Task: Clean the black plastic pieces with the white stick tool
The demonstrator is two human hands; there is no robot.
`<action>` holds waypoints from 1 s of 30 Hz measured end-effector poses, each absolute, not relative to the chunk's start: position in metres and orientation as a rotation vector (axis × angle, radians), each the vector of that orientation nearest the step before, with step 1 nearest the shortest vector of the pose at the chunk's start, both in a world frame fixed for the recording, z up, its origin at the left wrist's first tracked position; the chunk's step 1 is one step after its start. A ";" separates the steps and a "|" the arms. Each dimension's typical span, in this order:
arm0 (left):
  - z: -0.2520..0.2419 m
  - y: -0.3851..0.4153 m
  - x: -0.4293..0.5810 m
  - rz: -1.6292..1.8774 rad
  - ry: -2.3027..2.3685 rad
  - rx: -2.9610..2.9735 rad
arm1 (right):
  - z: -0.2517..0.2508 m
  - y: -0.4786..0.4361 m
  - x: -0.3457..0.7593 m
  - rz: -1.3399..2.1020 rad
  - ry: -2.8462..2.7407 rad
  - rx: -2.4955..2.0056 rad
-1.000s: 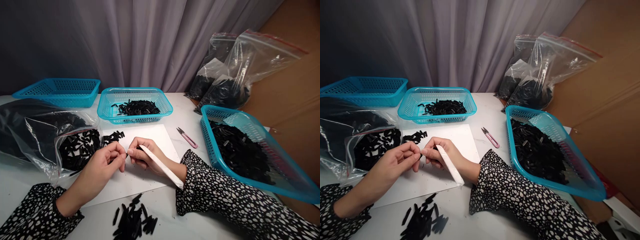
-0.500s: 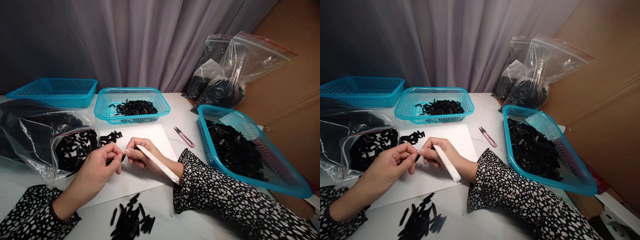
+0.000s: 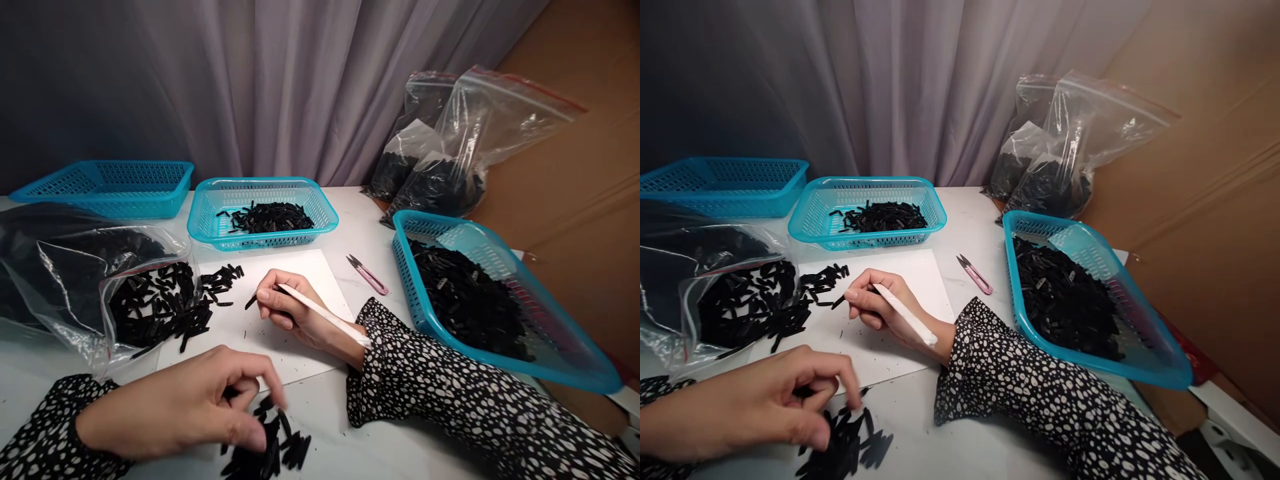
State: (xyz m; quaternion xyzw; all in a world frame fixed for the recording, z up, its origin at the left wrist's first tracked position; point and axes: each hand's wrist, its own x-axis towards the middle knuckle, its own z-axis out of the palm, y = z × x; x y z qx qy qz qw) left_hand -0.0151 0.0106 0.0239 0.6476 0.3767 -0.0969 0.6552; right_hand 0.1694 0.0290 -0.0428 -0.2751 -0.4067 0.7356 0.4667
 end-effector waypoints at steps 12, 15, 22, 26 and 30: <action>0.010 0.008 -0.014 0.083 0.977 1.570 | -0.047 0.030 0.169 1.801 -0.989 -0.672; -0.002 0.013 -0.016 0.269 1.074 1.479 | -0.048 0.030 0.169 1.782 -0.997 -0.679; -0.011 0.019 -0.015 0.407 1.229 1.394 | -0.048 0.030 0.169 1.790 -0.992 -0.643; -0.009 0.019 -0.014 0.338 1.167 1.460 | -0.048 0.031 0.169 1.796 -0.972 -0.639; -0.010 0.020 -0.015 0.451 1.151 1.453 | -0.047 0.033 0.170 1.821 -0.919 -0.666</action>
